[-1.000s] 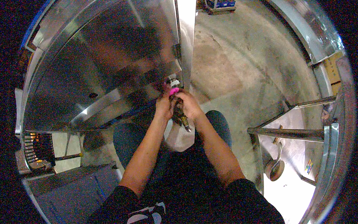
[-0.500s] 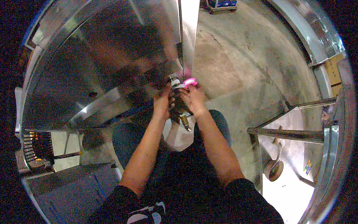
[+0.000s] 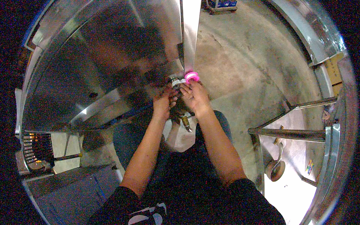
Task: The person wraps pink thread seal tape around a brass plumbing fitting, then screws the fitting into a port on a stainless steel unit. They tighten the connection by hand and adjust the fitting's orientation.
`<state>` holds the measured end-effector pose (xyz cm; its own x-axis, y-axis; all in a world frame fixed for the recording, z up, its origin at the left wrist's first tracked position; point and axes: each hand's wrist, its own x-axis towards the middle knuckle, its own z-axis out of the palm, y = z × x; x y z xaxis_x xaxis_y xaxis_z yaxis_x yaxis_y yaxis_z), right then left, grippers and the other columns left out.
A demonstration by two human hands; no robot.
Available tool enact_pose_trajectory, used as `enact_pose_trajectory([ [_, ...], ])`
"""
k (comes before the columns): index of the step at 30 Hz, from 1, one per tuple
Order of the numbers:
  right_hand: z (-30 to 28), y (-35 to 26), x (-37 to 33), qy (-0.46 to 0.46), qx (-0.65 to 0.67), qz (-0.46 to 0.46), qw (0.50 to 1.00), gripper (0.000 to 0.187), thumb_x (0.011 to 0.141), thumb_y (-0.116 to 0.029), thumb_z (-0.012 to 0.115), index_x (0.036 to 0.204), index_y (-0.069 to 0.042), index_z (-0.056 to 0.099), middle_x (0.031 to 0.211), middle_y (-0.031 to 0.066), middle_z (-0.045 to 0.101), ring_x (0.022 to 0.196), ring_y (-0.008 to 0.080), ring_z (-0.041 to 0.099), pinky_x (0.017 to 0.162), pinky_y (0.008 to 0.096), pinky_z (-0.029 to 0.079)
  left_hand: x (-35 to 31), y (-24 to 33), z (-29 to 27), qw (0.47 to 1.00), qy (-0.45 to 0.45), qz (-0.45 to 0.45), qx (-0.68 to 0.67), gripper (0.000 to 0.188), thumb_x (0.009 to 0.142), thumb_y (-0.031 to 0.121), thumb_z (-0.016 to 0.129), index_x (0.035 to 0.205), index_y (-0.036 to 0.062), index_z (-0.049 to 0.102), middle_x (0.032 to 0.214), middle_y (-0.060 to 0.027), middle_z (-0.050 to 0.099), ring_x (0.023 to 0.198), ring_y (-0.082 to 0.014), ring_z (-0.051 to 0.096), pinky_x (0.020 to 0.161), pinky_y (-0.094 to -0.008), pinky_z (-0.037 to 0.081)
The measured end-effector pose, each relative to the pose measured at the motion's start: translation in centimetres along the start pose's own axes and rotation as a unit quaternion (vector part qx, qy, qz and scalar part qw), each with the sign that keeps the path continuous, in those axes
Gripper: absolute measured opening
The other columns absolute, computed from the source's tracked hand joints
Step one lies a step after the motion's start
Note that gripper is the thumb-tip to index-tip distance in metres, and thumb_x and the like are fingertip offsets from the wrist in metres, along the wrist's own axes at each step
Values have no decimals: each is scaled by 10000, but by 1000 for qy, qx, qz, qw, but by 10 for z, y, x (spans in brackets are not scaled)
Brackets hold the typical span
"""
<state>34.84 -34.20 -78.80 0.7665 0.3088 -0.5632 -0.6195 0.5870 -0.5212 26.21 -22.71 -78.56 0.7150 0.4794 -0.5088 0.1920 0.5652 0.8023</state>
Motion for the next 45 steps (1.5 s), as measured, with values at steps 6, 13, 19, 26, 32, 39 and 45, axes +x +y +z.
enact_pose_trajectory([
  [6, 22, -2, -30, 20, -177, -122, 976, 314, 977, -189, 607, 1213, -2, 517, 1074, 134, 662, 955, 241, 674, 857, 363, 537, 0, -1, 1, 999, 7, 42, 20, 297, 928, 340, 724, 1034, 67, 672, 848, -73, 726, 598, -122, 637, 473, -240, 461],
  [13, 26, 2, -33, 38, -225, -199, 953, 329, 989, -179, 607, 1201, 46, 494, 1070, 142, 656, 935, 236, 683, 876, 372, 536, -1, 1, 3, 999, 8, 46, 24, 310, 937, 355, 710, 1020, 57, 679, 862, -82, 733, 636, -138, 661, 499, -239, 478],
  [19, 21, 4, -29, 28, -244, -214, 945, 317, 997, -188, 604, 1172, 55, 499, 1058, 152, 650, 942, 243, 681, 880, 366, 539, -11, 0, 6, 992, 27, 116, 30, 263, 902, 270, 729, 938, 10, 721, 837, -76, 739, 676, -153, 658, 617, -293, 507],
  [26, 25, 1, -37, 11, -247, -221, 943, 335, 990, -186, 607, 1171, 77, 504, 1067, 164, 655, 953, 242, 679, 877, 355, 540, -18, -1, 8, 901, 88, 273, 326, 214, 861, 203, 727, 988, 30, 730, 898, -132, 738, 824, -271, 700, 767, -376, 525],
  [32, 28, 8, -33, 59, -268, -293, 916, 252, 935, -204, 690, 974, 34, 615, 809, 56, 655, 713, 124, 579, 629, 309, 463, -25, 12, 8, 865, 80, 290, 402, 225, 846, 199, 721, 1022, 57, 723, 895, -165, 727, 829, -331, 704, 771, -411, 535],
  [39, 35, 17, -41, 81, -387, -341, 853, 233, 928, -172, 683, 1035, 23, 615, 757, 127, 682, 653, 193, 635, 611, 344, 482, -50, 36, 14, 804, 117, 328, 481, 430, 872, 286, 668, 1271, 135, 614, 1059, -177, 715, 963, -391, 681, 845, -477, 522],
  [45, 42, 26, -55, 87, -489, -428, 755, 227, 875, -155, 697, 1017, -14, 590, 782, 181, 674, 685, 348, 654, 643, 450, 494, -54, 49, 14, 768, 46, 484, 417, 457, 915, 209, 623, 1364, 140, 571, 1287, -214, 621, 1123, -403, 622, 945, -473, 492],
])
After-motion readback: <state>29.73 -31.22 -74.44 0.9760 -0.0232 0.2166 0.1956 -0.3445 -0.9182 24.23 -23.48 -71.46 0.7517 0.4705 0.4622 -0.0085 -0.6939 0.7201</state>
